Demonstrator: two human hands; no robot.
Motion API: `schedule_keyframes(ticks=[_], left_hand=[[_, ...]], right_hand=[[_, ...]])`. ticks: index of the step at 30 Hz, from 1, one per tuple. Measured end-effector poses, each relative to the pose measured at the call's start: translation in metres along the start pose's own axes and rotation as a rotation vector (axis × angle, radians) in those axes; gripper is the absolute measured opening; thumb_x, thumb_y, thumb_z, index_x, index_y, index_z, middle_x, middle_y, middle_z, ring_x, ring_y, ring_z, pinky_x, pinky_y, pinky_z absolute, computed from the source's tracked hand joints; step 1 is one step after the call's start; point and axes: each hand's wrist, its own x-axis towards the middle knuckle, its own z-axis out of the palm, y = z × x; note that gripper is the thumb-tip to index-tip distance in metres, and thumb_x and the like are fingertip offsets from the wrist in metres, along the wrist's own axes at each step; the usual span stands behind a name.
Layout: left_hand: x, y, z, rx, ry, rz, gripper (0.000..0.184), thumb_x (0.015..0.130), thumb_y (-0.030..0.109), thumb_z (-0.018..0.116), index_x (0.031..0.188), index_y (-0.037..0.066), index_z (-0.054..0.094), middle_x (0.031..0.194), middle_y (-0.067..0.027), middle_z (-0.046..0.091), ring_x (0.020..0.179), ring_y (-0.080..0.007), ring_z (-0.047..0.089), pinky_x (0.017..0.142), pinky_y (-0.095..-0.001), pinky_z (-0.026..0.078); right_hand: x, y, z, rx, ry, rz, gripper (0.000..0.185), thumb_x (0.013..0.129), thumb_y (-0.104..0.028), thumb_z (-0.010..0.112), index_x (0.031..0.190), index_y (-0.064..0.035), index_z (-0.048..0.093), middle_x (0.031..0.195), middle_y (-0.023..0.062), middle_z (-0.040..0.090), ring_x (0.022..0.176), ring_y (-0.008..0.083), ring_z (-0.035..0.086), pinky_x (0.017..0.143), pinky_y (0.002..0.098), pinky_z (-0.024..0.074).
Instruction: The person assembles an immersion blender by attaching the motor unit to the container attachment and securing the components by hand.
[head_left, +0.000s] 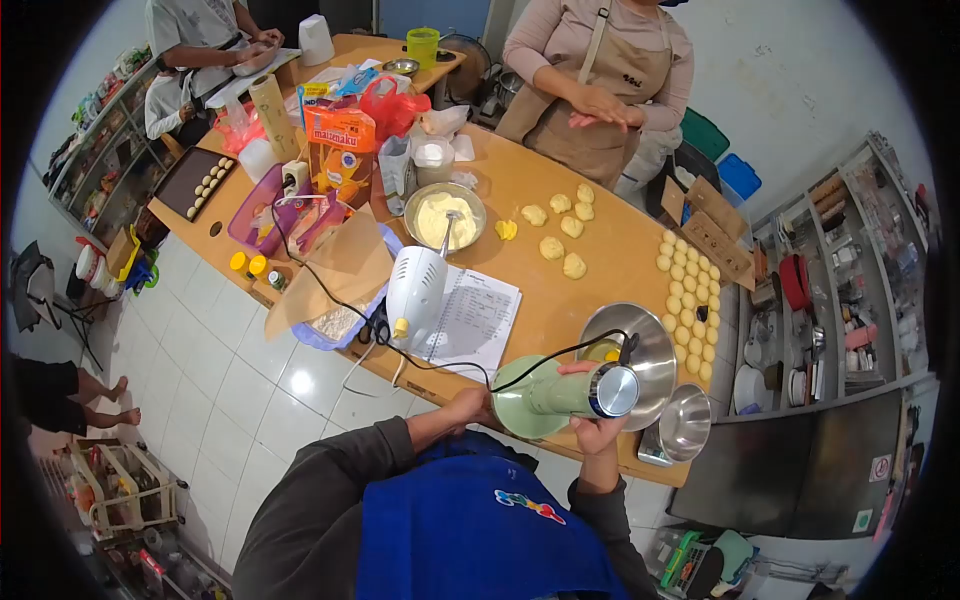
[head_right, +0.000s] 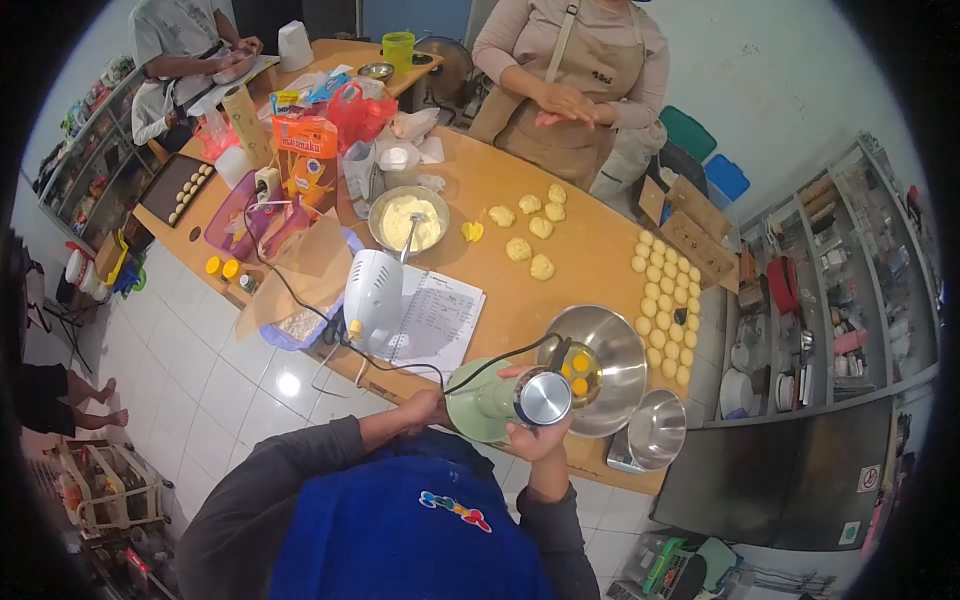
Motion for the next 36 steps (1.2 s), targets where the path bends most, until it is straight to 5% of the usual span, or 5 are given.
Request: schedule_keyframes(ticks=[5, 8, 11, 21, 36], left_hand=[[-0.023, 0.027, 0.017, -0.019, 0.034, 0.02, 0.037, 0.093, 0.031, 0.035, 0.1, 0.004, 0.059, 0.084, -0.0062, 0.057, 0.075, -0.0149, 0.051, 0.066, -0.0306, 0.044], [0.003, 0.01, 0.007, 0.064, -0.059, 0.033, 0.051, 0.095, 0.031, 0.024, 0.127, -0.001, 0.045, 0.123, -0.0151, 0.053, 0.107, -0.0243, 0.054, 0.093, -0.0333, 0.039], [0.0, 0.013, 0.014, -0.063, -0.029, 0.052, 0.046, 0.095, 0.037, 0.032, 0.109, 0.001, 0.058, 0.098, -0.0094, 0.061, 0.09, -0.0194, 0.056, 0.078, -0.0342, 0.044], [-0.011, 0.038, 0.03, -0.15, -0.189, 0.02, 0.056, 0.097, 0.043, 0.023, 0.137, 0.006, 0.033, 0.14, -0.0144, 0.037, 0.126, -0.0284, 0.038, 0.102, -0.0469, 0.03], [-0.022, 0.052, 0.044, -0.14, -0.063, -0.017, 0.041, 0.095, 0.034, 0.033, 0.127, 0.013, 0.047, 0.129, -0.0088, 0.049, 0.124, -0.0253, 0.034, 0.104, -0.0526, 0.014]], right_hand=[[0.0, 0.007, 0.0, 0.039, 0.05, 0.037, 0.054, 0.064, -0.012, 0.058, 0.113, 0.0051, 0.042, 0.101, 0.0202, 0.057, 0.092, 0.0262, 0.059, 0.08, 0.0368, 0.0481], [0.0, 0.013, -0.003, 0.044, 0.061, 0.034, 0.056, 0.067, -0.017, 0.062, 0.114, 0.0049, 0.042, 0.101, 0.0203, 0.058, 0.092, 0.0264, 0.058, 0.08, 0.0368, 0.0483], [0.0, 0.015, -0.005, 0.068, 0.095, 0.057, 0.058, 0.068, -0.022, 0.066, 0.114, 0.005, 0.043, 0.102, 0.0203, 0.058, 0.091, 0.0257, 0.059, 0.079, 0.036, 0.0488], [0.005, 0.018, -0.008, 0.109, 0.177, 0.075, 0.058, 0.067, -0.026, 0.069, 0.11, 0.0063, 0.047, 0.099, 0.019, 0.059, 0.085, 0.022, 0.06, 0.073, 0.0329, 0.0497], [0.005, 0.018, -0.016, 0.119, 0.205, 0.134, 0.056, 0.066, -0.028, 0.067, 0.107, 0.0068, 0.05, 0.101, 0.0178, 0.059, 0.091, 0.0232, 0.058, 0.08, 0.0349, 0.0476]])
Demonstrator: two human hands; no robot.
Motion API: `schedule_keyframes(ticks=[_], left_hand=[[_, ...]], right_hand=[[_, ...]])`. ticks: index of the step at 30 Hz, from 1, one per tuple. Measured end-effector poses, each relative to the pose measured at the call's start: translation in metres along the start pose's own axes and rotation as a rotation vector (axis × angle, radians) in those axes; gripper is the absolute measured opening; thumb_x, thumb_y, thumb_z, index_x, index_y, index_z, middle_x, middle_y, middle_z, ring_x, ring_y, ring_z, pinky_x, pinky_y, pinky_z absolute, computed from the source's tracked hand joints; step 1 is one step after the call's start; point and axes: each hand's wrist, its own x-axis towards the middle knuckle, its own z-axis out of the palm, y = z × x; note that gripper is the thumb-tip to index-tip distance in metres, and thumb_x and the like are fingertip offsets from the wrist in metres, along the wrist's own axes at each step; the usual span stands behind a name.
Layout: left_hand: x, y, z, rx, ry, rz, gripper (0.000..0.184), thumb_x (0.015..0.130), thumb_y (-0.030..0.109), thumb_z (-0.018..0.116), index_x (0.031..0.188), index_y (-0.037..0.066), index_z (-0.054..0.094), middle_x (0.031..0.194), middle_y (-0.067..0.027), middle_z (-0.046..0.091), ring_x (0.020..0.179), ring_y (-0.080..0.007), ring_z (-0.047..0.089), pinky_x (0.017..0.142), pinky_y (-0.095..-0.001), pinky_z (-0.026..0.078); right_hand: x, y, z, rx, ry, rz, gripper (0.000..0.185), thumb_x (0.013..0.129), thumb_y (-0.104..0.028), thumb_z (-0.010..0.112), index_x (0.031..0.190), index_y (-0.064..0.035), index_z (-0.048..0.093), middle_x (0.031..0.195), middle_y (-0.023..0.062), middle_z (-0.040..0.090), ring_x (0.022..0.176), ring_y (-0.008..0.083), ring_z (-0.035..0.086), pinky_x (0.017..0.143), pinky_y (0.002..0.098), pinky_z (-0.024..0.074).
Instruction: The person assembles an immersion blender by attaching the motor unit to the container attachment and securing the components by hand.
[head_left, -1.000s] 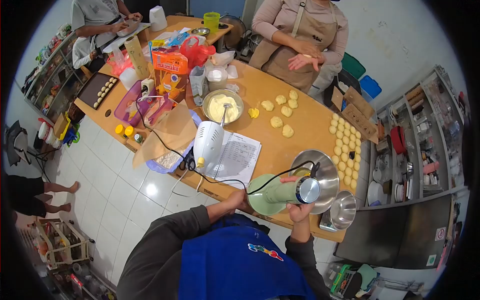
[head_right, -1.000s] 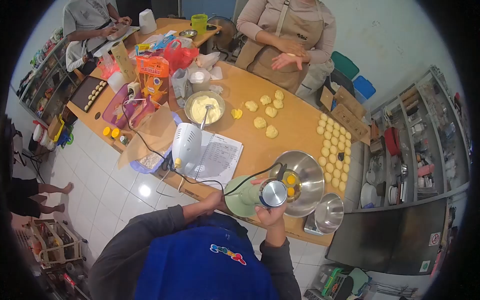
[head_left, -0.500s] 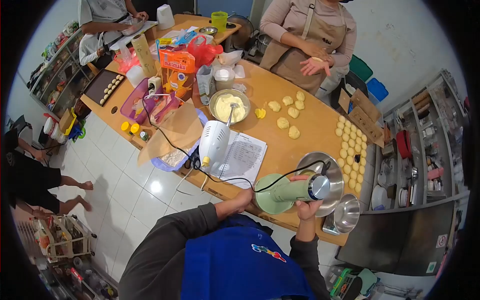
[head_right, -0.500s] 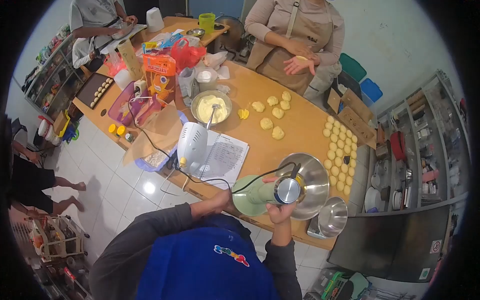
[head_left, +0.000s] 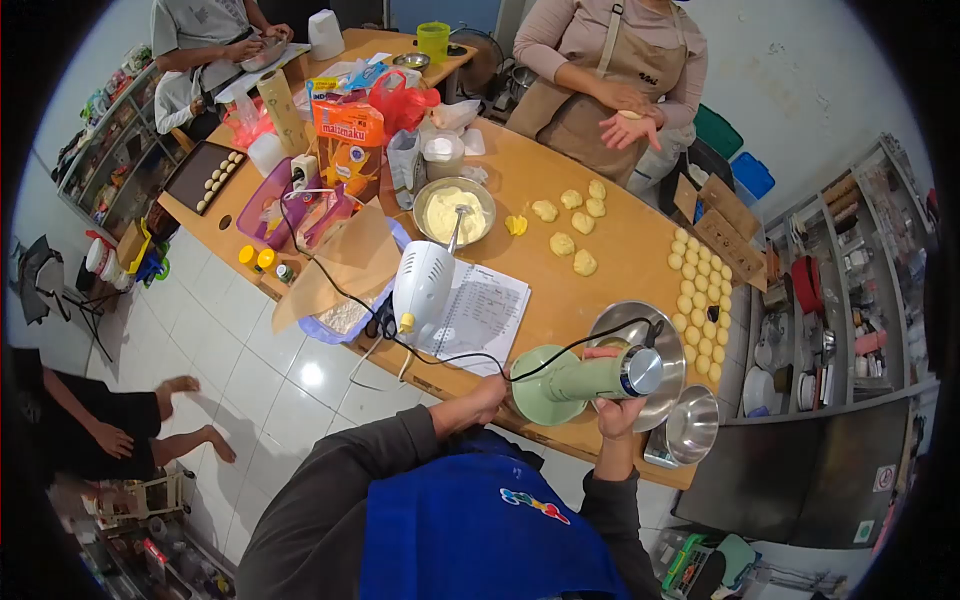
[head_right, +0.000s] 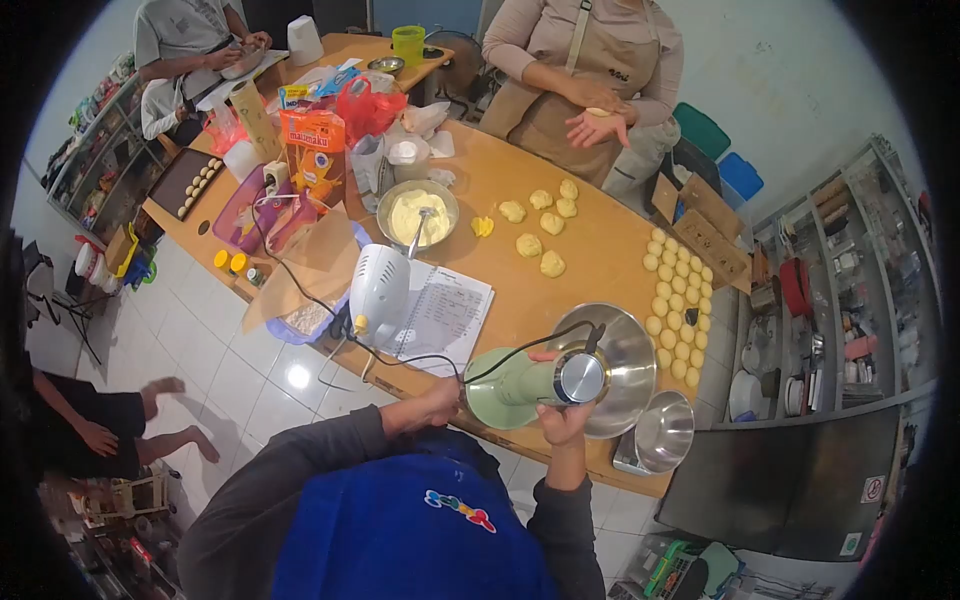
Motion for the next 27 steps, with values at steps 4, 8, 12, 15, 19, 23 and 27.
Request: schedule_keyframes(ticks=[4, 8, 12, 15, 19, 23, 27], left_hand=[[0.011, -0.008, -0.005, -0.034, -0.082, 0.005, 0.046, 0.095, 0.038, 0.027, 0.132, 0.014, 0.042, 0.136, -0.0096, 0.042, 0.133, -0.0271, 0.023, 0.106, -0.053, 0.009], [0.009, -0.017, -0.006, 0.069, -0.069, -0.01, 0.047, 0.096, 0.04, 0.028, 0.134, 0.016, 0.041, 0.133, -0.0071, 0.045, 0.123, -0.027, 0.033, 0.102, -0.0543, 0.016], [0.001, -0.006, -0.006, 0.094, -0.184, 0.112, 0.052, 0.095, 0.047, 0.028, 0.138, 0.018, 0.035, 0.138, -0.0057, 0.04, 0.127, -0.0281, 0.031, 0.102, -0.0584, 0.013], [-0.009, -0.002, -0.004, 0.11, -0.192, 0.07, 0.054, 0.094, 0.049, 0.028, 0.138, 0.019, 0.034, 0.139, -0.0065, 0.038, 0.132, -0.03, 0.024, 0.102, -0.0607, 0.012], [-0.023, 0.005, 0.002, 0.131, -0.179, 0.033, 0.056, 0.094, 0.051, 0.028, 0.138, 0.018, 0.033, 0.14, -0.0062, 0.036, 0.131, -0.0306, 0.024, 0.103, -0.0602, 0.012], [-0.001, -0.015, -0.002, 0.04, -0.02, -0.056, 0.058, 0.094, 0.053, 0.028, 0.138, 0.017, 0.034, 0.141, -0.0066, 0.034, 0.131, -0.0308, 0.024, 0.103, -0.0597, 0.013], [-0.01, -0.009, -0.001, 0.003, -0.096, -0.062, 0.057, 0.094, 0.052, 0.027, 0.138, 0.016, 0.032, 0.14, -0.0088, 0.033, 0.132, -0.0309, 0.024, 0.103, -0.0581, 0.016]], right_hand=[[0.0, -0.003, -0.001, 0.005, -0.028, 0.016, 0.061, 0.068, -0.029, 0.068, 0.112, 0.0062, 0.046, 0.106, 0.0188, 0.058, 0.094, 0.0243, 0.058, 0.083, 0.0359, 0.0468], [-0.013, -0.002, -0.015, -0.083, -0.062, 0.102, 0.069, 0.07, -0.027, 0.07, 0.122, 0.006, 0.039, 0.116, 0.0204, 0.053, 0.103, 0.0264, 0.055, 0.088, 0.038, 0.0451], [-0.01, -0.012, -0.02, -0.176, -0.143, 0.112, 0.073, 0.072, -0.026, 0.071, 0.126, 0.0064, 0.035, 0.122, 0.0216, 0.05, 0.113, 0.0282, 0.051, 0.094, 0.0395, 0.042], [-0.014, -0.013, -0.028, -0.26, -0.201, 0.116, 0.072, 0.072, -0.022, 0.069, 0.128, 0.0072, 0.033, 0.124, 0.0217, 0.048, 0.117, 0.0291, 0.049, 0.097, 0.0404, 0.0392], [-0.018, -0.019, -0.029, -0.306, -0.211, 0.113, 0.069, 0.073, -0.018, 0.066, 0.128, 0.0075, 0.033, 0.125, 0.0212, 0.048, 0.117, 0.0283, 0.048, 0.098, 0.04, 0.0387], [-0.018, -0.014, -0.031, -0.39, -0.257, 0.009, 0.061, 0.071, -0.011, 0.062, 0.124, 0.0086, 0.039, 0.123, 0.0203, 0.051, 0.114, 0.0259, 0.051, 0.096, 0.0382, 0.0401], [-0.016, -0.016, -0.025, -0.471, -0.253, 0.028, 0.05, 0.068, -0.007, 0.058, 0.114, 0.0088, 0.05, 0.117, 0.0185, 0.055, 0.105, 0.0229, 0.056, 0.091, 0.0355, 0.0437]])
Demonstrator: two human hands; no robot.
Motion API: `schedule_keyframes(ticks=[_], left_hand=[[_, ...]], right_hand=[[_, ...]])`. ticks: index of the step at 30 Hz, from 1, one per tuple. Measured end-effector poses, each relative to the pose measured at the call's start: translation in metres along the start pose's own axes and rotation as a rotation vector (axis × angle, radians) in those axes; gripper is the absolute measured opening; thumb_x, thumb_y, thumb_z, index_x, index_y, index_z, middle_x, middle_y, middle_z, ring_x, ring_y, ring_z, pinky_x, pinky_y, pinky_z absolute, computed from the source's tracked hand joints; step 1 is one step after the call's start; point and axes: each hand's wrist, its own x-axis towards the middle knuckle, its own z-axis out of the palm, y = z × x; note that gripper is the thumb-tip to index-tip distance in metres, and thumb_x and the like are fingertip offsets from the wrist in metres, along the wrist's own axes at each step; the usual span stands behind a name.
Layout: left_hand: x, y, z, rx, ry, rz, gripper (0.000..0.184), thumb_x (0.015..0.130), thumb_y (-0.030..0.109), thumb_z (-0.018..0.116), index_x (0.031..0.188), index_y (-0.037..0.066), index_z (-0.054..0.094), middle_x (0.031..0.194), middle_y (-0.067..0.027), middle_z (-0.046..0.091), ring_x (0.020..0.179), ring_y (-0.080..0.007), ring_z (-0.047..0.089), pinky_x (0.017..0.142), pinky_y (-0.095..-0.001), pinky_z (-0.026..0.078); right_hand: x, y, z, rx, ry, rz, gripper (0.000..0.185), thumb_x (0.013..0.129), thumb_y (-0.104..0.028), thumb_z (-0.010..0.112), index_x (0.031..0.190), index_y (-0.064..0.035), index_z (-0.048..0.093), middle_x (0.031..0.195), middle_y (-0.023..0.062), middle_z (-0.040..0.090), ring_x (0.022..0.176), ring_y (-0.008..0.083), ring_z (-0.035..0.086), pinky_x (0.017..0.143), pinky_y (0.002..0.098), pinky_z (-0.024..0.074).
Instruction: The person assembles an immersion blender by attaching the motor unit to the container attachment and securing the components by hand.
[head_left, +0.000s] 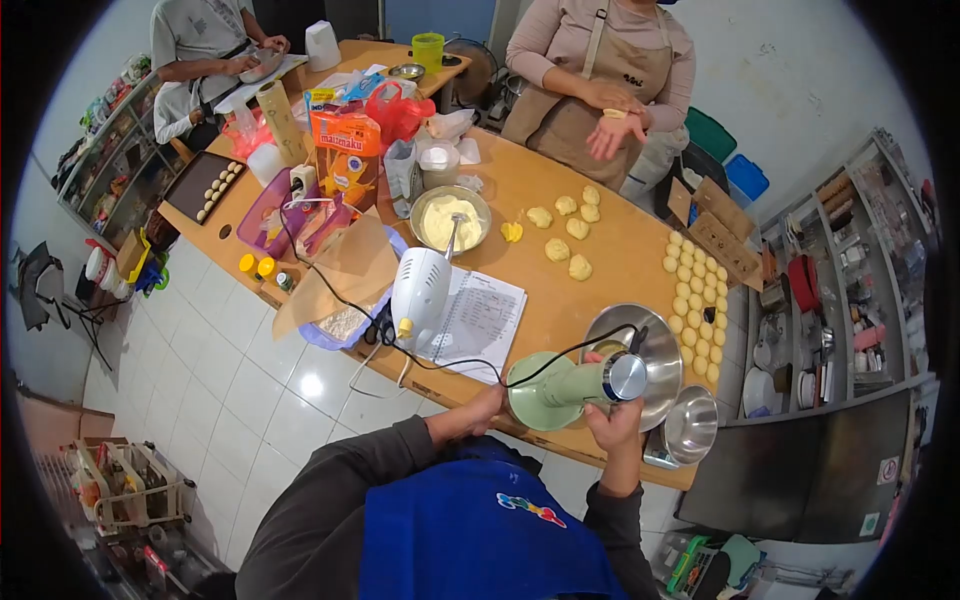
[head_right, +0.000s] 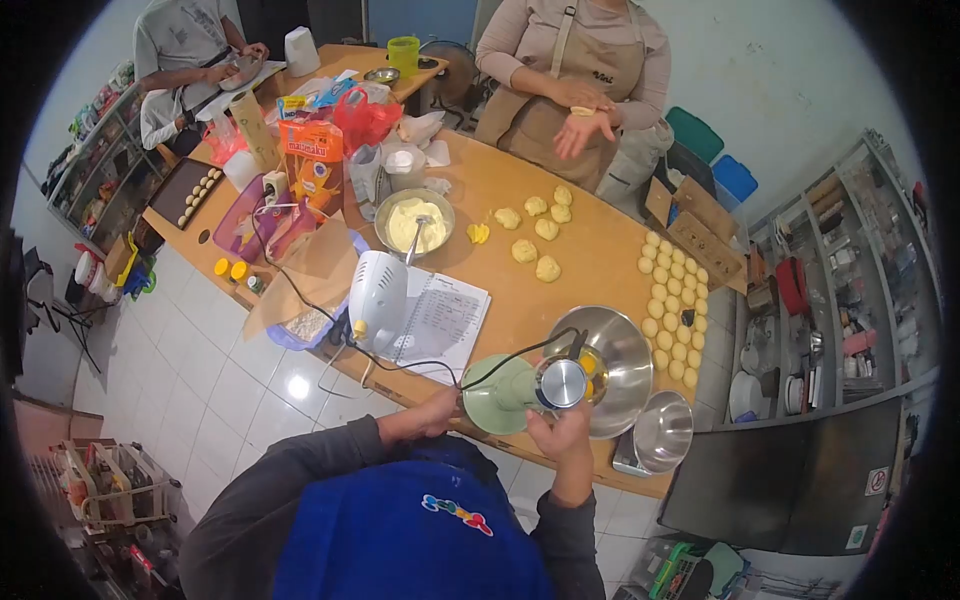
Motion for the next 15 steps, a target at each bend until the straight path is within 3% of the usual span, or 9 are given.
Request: schedule_keyframes(ticks=[8, 14, 15], left_hand=[[-0.018, 0.013, 0.011, 0.048, 0.006, 0.032, 0.053, 0.096, 0.045, 0.024, 0.139, 0.014, 0.029, 0.142, -0.0109, 0.03, 0.131, -0.0333, 0.025, 0.105, -0.0527, 0.019], [-0.021, 0.014, 0.01, 0.057, -0.056, 0.069, 0.055, 0.096, 0.047, 0.023, 0.14, 0.014, 0.028, 0.142, -0.0122, 0.03, 0.132, -0.0335, 0.023, 0.104, -0.0545, 0.021], [-0.022, 0.016, 0.012, 0.036, -0.021, 0.031, 0.055, 0.096, 0.047, 0.022, 0.139, 0.014, 0.03, 0.141, -0.0094, 0.033, 0.132, -0.0295, 0.024, 0.105, -0.0515, 0.019]], right_hand=[[0.007, -0.007, 0.005, -0.078, 0.089, -0.087, 0.038, 0.066, -0.01, 0.059, 0.1, 0.0062, 0.058, 0.104, 0.0167, 0.062, 0.09, 0.0211, 0.061, 0.081, 0.0335, 0.0479], [0.01, -0.008, 0.006, -0.146, 0.117, -0.174, 0.036, 0.064, -0.01, 0.057, 0.097, 0.0055, 0.059, 0.101, 0.016, 0.062, 0.086, 0.022, 0.061, 0.079, 0.0331, 0.0483], [0.009, -0.007, 0.007, -0.122, 0.123, -0.154, 0.036, 0.064, -0.01, 0.057, 0.097, 0.0054, 0.059, 0.101, 0.0161, 0.062, 0.086, 0.022, 0.061, 0.079, 0.0331, 0.0482]])
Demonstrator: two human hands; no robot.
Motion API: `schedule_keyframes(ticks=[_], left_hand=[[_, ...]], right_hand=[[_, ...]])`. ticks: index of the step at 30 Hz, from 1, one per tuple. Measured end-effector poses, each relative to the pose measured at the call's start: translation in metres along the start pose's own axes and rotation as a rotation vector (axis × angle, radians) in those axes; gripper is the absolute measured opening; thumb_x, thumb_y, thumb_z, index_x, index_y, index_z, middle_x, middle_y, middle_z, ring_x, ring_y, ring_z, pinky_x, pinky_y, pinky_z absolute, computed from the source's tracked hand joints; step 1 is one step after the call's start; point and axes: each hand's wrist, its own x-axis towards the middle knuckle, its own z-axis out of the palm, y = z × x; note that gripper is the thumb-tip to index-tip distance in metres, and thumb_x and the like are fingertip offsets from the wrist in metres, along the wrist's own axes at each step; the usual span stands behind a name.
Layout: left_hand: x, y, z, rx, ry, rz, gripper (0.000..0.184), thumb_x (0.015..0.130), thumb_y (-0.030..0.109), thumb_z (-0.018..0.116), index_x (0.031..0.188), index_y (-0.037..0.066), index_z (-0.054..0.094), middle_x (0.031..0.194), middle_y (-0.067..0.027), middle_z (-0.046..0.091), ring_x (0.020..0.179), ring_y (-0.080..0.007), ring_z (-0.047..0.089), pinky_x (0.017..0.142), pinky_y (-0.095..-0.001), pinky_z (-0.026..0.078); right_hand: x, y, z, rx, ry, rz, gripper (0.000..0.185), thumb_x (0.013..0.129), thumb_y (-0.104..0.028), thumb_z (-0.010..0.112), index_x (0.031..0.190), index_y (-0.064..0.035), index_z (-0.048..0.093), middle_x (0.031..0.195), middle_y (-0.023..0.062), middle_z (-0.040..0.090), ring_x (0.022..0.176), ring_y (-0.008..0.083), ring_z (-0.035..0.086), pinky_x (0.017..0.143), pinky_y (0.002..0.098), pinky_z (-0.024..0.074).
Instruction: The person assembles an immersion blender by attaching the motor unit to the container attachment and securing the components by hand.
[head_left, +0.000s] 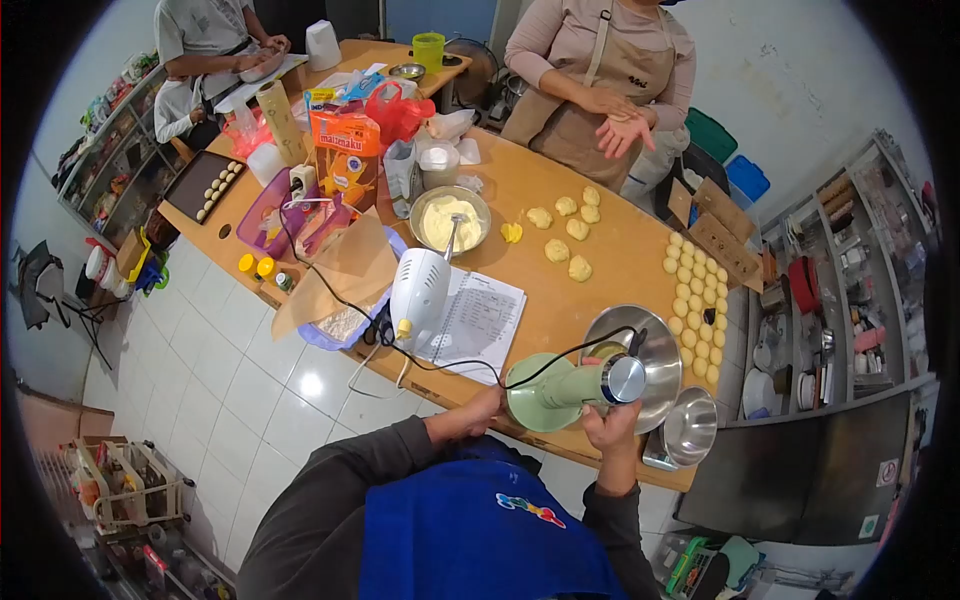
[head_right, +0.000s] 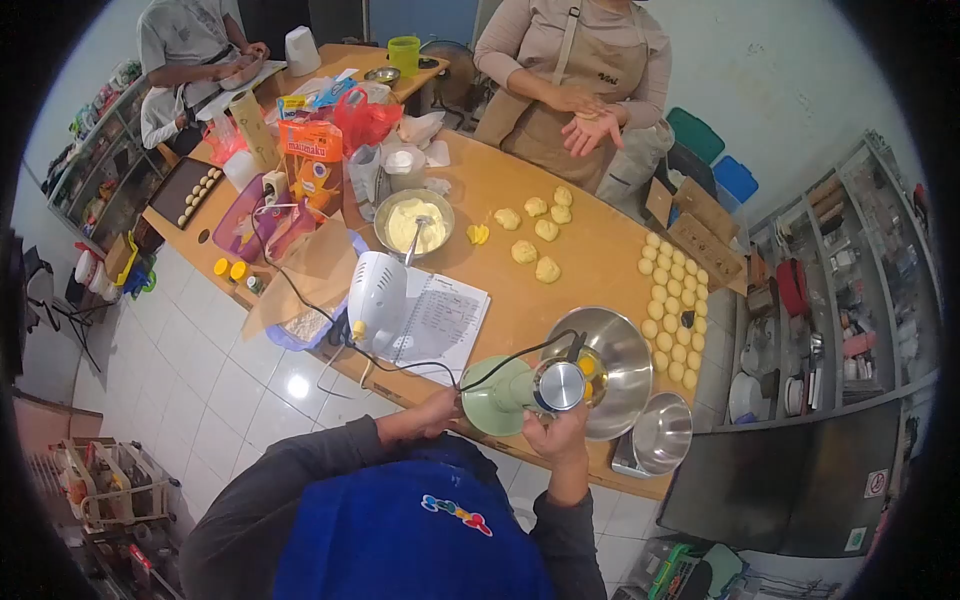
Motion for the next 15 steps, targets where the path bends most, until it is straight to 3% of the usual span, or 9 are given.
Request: schedule_keyframes(ticks=[2, 8, 11, 14, 15], left_hand=[[-0.001, 0.003, 0.004, -0.042, 0.068, -0.076, 0.055, 0.096, 0.047, 0.019, 0.137, 0.013, 0.035, 0.14, -0.0039, 0.039, 0.132, -0.0215, 0.027, 0.109, -0.0456, 0.013], [0.006, -0.008, -0.003, -0.035, 0.014, 0.062, 0.055, 0.096, 0.047, 0.022, 0.135, 0.013, 0.039, 0.137, -0.0041, 0.042, 0.13, -0.0226, 0.031, 0.106, -0.0468, 0.017], [0.006, -0.005, -0.001, -0.049, 0.078, -0.052, 0.054, 0.096, 0.046, 0.021, 0.134, 0.013, 0.039, 0.137, -0.0042, 0.043, 0.13, -0.0248, 0.03, 0.106, -0.0498, 0.016], [0.005, -0.006, -0.002, -0.032, 0.023, 0.007, 0.055, 0.096, 0.047, 0.02, 0.137, 0.014, 0.037, 0.14, -0.0043, 0.039, 0.131, -0.029, 0.027, 0.106, -0.054, 0.012], [0.008, -0.008, -0.004, -0.023, 0.023, 0.012, 0.053, 0.096, 0.044, 0.021, 0.137, 0.013, 0.035, 0.14, -0.0065, 0.037, 0.131, -0.0304, 0.027, 0.106, -0.0532, 0.015]], right_hand=[[-0.002, 0.002, 0.002, 0.045, 0.012, 0.043, 0.036, 0.064, -0.01, 0.056, 0.096, 0.0051, 0.059, 0.101, 0.0162, 0.062, 0.086, 0.0219, 0.061, 0.08, 0.0331, 0.0481], [-0.002, 0.005, 0.003, 0.078, 0.018, 0.031, 0.036, 0.063, -0.008, 0.055, 0.096, 0.0052, 0.059, 0.101, 0.017, 0.062, 0.088, 0.0223, 0.06, 0.08, 0.0334, 0.0477], [-0.003, 0.004, 0.005, 0.142, 0.04, 0.072, 0.037, 0.062, -0.007, 0.055, 0.097, 0.0053, 0.059, 0.102, 0.0173, 0.061, 0.089, 0.0221, 0.06, 0.081, 0.0335, 0.0474], [-0.003, 0.004, 0.004, 0.133, 0.026, 0.063, 0.038, 0.062, -0.007, 0.054, 0.097, 0.0056, 0.059, 0.102, 0.0174, 0.061, 0.09, 0.0221, 0.06, 0.082, 0.0337, 0.0469], [-0.003, 0.004, 0.004, 0.122, 0.024, 0.054, 0.038, 0.062, -0.007, 0.054, 0.098, 0.0057, 0.059, 0.102, 0.0174, 0.061, 0.09, 0.0223, 0.06, 0.083, 0.0339, 0.0468]])
